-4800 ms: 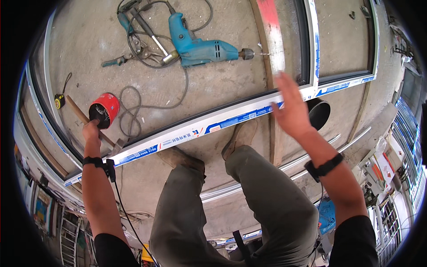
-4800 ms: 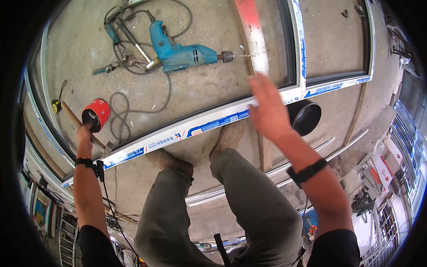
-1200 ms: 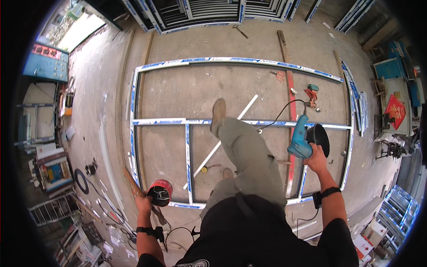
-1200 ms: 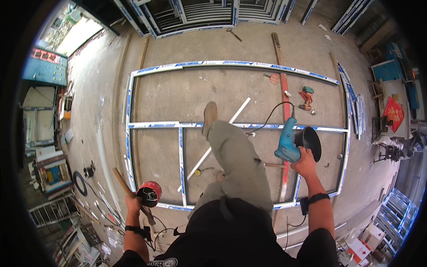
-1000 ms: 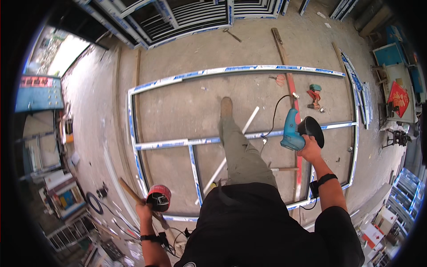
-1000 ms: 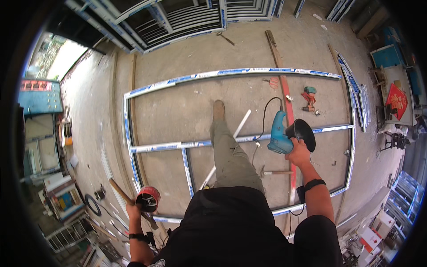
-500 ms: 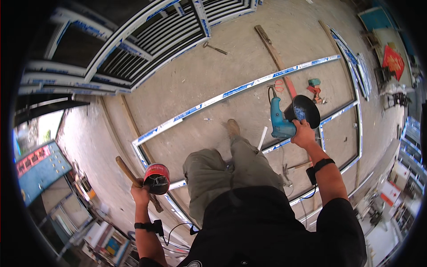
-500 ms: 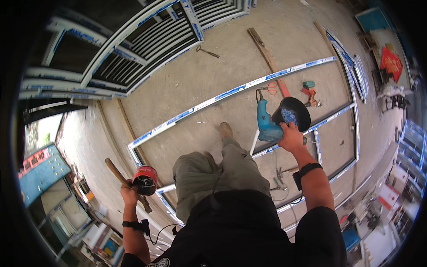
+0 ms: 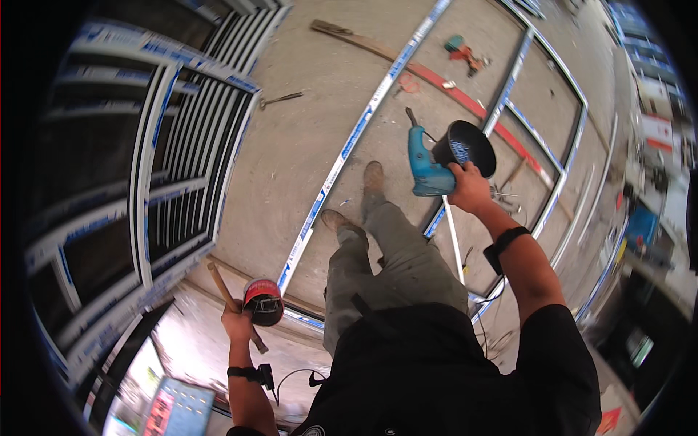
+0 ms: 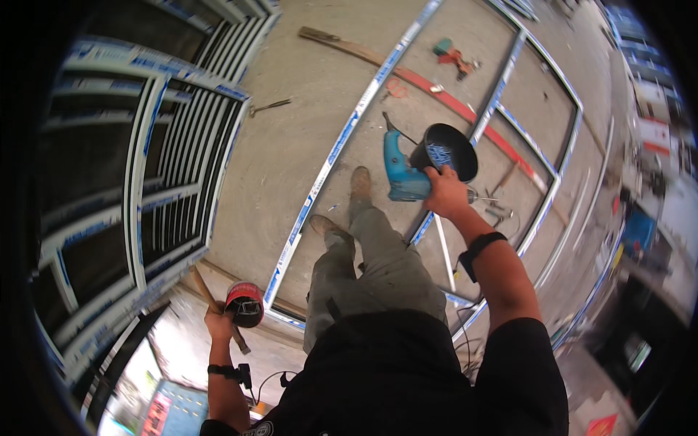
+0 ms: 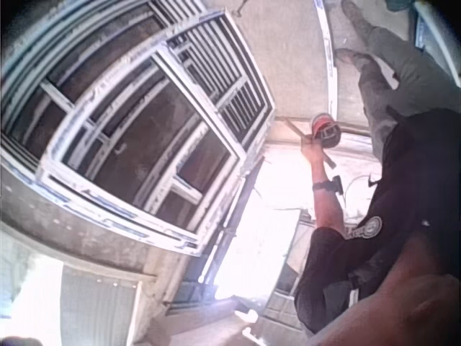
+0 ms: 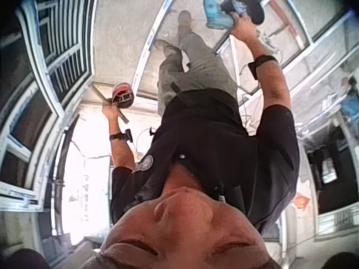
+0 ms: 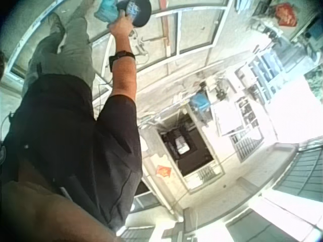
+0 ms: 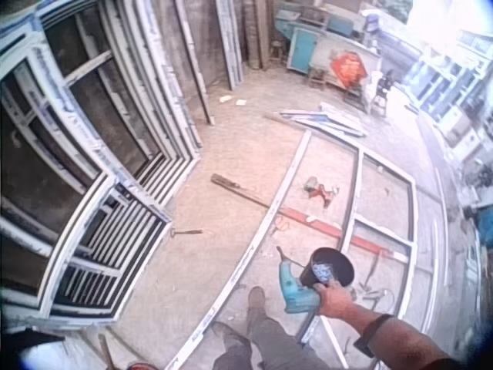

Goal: Assemble and secure components of a metal or plastic window frame on the floor.

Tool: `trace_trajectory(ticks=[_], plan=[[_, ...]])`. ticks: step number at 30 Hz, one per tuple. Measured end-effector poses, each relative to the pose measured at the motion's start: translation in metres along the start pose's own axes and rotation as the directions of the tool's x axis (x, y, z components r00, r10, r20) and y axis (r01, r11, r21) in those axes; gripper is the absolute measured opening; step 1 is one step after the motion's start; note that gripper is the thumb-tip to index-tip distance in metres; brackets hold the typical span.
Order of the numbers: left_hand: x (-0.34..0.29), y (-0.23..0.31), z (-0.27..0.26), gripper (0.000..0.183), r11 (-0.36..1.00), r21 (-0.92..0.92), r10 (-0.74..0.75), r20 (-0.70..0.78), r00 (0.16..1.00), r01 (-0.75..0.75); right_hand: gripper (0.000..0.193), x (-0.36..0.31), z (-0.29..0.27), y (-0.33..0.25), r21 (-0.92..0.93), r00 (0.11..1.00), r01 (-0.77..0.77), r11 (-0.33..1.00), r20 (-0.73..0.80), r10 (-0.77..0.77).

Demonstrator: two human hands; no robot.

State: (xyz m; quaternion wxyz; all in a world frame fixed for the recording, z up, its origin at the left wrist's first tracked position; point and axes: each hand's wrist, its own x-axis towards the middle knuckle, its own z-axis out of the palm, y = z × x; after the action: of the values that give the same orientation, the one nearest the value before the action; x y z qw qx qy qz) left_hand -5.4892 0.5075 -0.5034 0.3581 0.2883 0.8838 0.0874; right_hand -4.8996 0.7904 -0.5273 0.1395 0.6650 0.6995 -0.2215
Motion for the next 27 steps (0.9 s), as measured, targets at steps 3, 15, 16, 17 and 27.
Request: trace_trajectory(ticks=[3, 15, 16, 17, 27], plan=[[0.032, 0.013, -0.029, 0.023, 0.984, 0.172, 0.049, 0.044, 0.998, -0.056, 0.071, -0.013, 0.027, -0.012, 0.177, 0.987, -0.163, 0.971, 0.022, 0.162], [0.126, 0.209, -0.053, 0.027, 0.882, 0.254, 0.383, 0.103, 0.918, -0.397, 0.07, -0.033, 0.079, -0.007, 0.395, 0.96, -0.279, 0.875, 0.105, 0.259], [0.137, 0.224, -0.052, 0.028, 0.878, 0.244, 0.39, 0.134, 0.911, -0.412, 0.07, -0.029, 0.079, -0.006, 0.39, 0.963, -0.269, 0.881, 0.121, 0.24], [0.15, 0.24, -0.046, 0.027, 0.872, 0.218, 0.42, 0.127, 0.898, -0.439, 0.071, -0.022, 0.078, 0.0, 0.411, 0.963, -0.27, 0.871, 0.096, 0.253], [0.237, 0.362, 0.006, 0.024, 0.757, 0.179, 0.55, 0.343, 0.761, -0.628, 0.071, 0.011, 0.026, 0.024, 0.505, 0.855, -0.44, 0.743, -0.019, 0.519]])
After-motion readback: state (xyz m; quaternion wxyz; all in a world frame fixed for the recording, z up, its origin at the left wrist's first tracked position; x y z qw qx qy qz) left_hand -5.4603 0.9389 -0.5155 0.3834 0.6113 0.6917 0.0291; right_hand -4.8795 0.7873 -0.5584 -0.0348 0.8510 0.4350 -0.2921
